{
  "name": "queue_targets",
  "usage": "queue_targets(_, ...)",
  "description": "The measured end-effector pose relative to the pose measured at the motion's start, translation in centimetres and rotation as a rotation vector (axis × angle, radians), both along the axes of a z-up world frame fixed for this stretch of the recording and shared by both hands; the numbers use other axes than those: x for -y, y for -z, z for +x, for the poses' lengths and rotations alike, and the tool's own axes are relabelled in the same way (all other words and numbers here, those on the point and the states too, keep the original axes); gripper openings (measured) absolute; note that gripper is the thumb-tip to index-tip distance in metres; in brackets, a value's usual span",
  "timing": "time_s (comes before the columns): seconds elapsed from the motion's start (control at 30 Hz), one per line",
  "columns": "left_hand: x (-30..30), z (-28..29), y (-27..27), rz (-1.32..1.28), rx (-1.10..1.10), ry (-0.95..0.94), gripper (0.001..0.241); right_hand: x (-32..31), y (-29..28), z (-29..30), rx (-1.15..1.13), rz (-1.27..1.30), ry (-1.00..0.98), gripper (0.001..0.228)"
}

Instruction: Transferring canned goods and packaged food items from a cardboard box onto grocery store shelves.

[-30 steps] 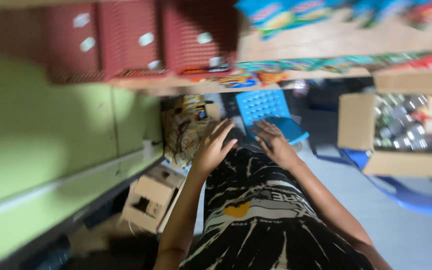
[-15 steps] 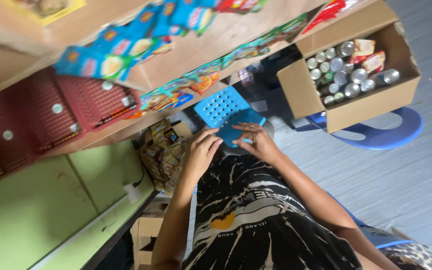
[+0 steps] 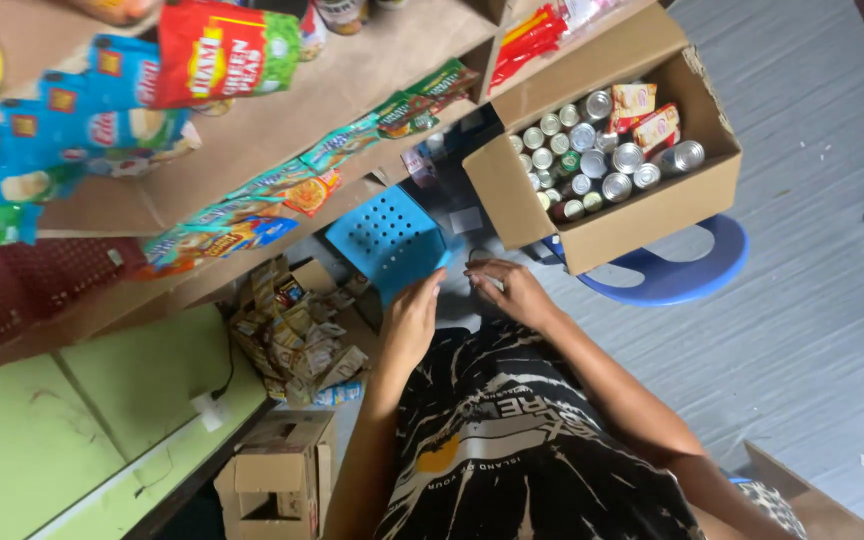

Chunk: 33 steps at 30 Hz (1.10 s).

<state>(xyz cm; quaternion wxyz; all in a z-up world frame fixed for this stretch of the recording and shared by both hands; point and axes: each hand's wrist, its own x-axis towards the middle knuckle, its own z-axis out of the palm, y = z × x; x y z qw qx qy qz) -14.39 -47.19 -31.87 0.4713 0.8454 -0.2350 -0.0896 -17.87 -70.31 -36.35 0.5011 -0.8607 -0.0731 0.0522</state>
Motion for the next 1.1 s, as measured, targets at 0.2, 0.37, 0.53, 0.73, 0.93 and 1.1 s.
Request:
queue_targets(0.2, 3.7, -2.2, -1.3, -0.002, -0.036, -0.007, 0.031, 3.4, 1.1, -2.1, -0.173, 0.005, 0.065, 0.026)
queue_targets(0.37, 2.5, -3.4, -1.5, 0.052, -0.082, 0.011, 0.03, 2.5, 1.2, -3.1, -0.081, 0.021, 0.074, 0.024)
queue_targets(0.53, -1.3, -4.9, -0.8, 0.07, -0.045, 0.025, 0.032, -0.6, -1.1, -3.9, -0.406, -0.07, 0.129, 0.029)
queue_targets(0.73, -5.1, -7.6, 1.5, 0.12, -0.1, 0.002, 0.036, -3.2, -1.4, -5.3, -0.402, -0.119, 0.053, 0.028)
queue_targets(0.93, -6.6, -9.3, 3.3, 0.088, -0.13, -0.033, 0.04, -2.7, -0.7, -7.1, -0.255, -0.1, 0.014, 0.028)
queue_targets(1.1, -5.6, -8.5, 2.9, 0.118, -0.133, -0.034, 0.041, -1.1, 0.0, -6.1, -0.174, -0.037, 0.043, 0.028)
